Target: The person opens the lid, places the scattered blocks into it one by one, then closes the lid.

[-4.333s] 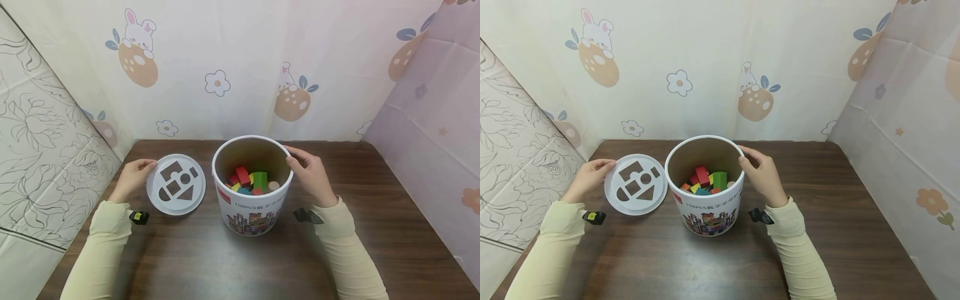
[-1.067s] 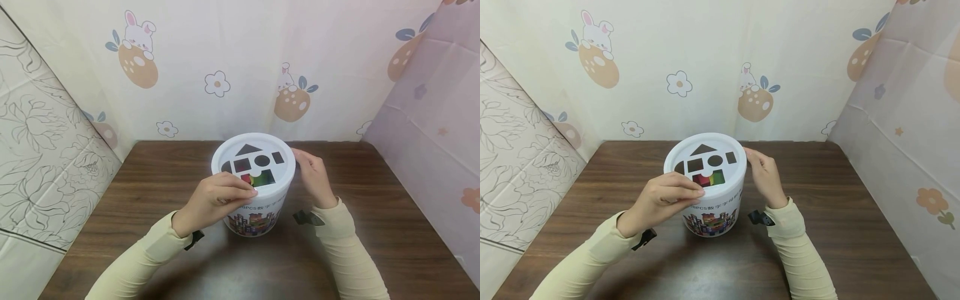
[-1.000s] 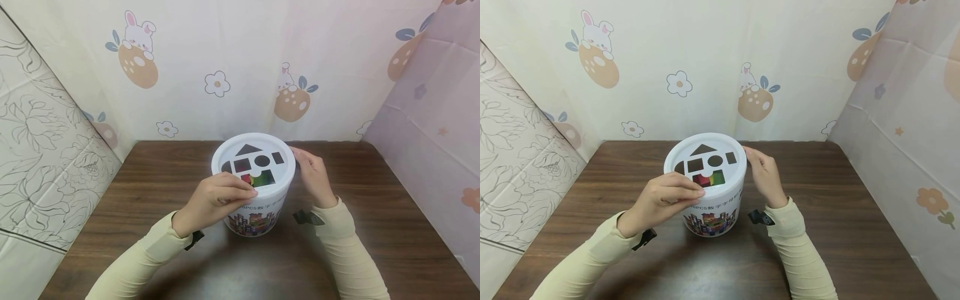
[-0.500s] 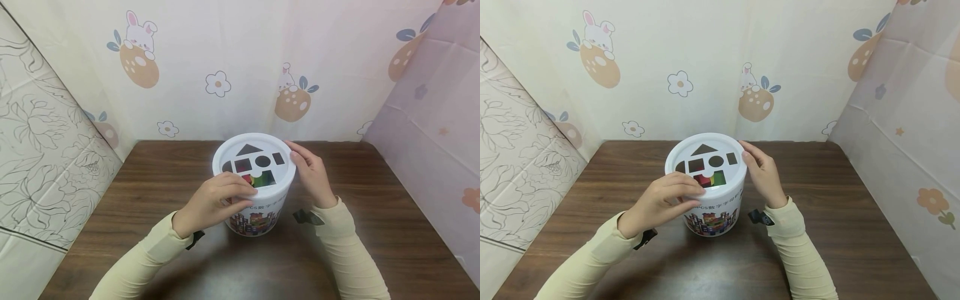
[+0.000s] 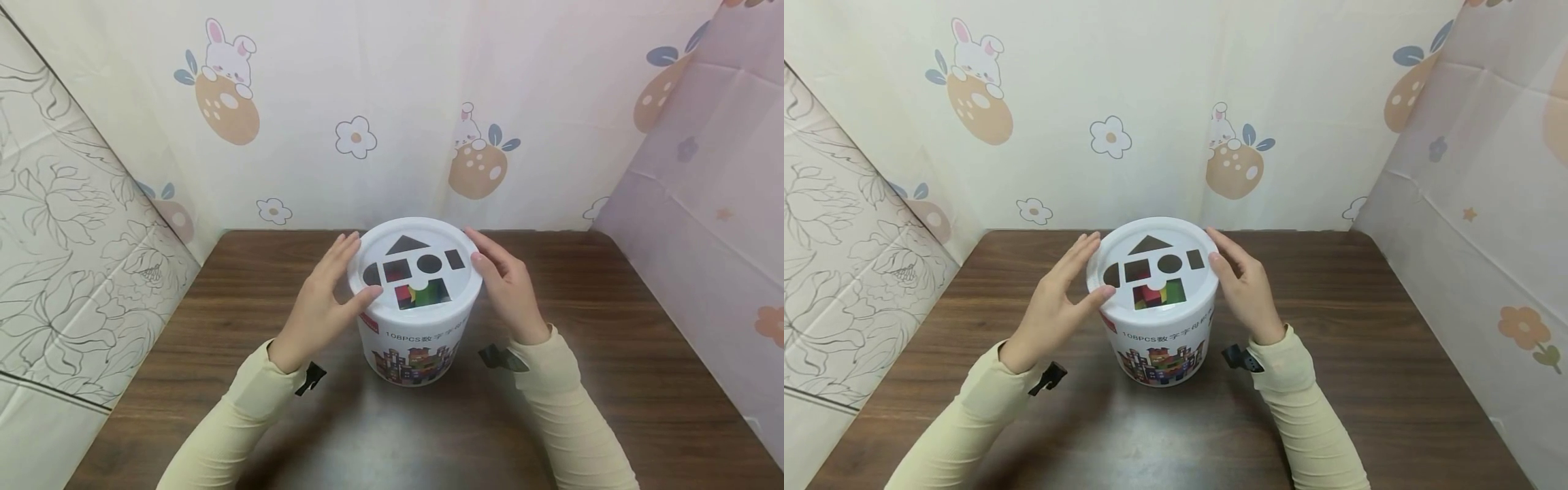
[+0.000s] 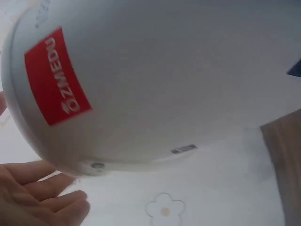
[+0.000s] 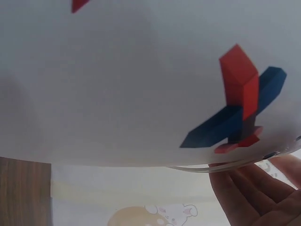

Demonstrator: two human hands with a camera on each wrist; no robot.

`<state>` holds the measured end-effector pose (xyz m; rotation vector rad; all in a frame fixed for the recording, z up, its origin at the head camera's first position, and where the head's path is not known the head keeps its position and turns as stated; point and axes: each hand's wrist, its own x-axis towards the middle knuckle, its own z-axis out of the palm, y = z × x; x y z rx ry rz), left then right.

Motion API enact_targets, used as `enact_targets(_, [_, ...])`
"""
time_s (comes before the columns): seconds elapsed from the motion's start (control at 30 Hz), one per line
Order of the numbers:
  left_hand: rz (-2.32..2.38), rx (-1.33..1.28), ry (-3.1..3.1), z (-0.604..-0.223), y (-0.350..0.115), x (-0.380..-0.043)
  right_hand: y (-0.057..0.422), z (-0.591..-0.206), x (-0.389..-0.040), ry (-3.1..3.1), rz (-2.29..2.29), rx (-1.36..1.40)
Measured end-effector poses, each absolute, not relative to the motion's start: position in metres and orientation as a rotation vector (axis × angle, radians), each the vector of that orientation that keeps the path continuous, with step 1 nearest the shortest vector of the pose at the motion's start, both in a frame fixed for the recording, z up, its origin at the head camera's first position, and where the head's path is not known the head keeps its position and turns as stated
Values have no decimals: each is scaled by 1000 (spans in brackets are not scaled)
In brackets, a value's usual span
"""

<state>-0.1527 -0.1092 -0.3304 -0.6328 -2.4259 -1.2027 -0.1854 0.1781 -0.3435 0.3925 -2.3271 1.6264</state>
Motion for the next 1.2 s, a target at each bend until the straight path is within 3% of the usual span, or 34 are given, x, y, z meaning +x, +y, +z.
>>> enact_targets(1.2, [-1452, -538, -2433, -356, -118, -161, 176, -368, -189, -2264, 1559, 478])
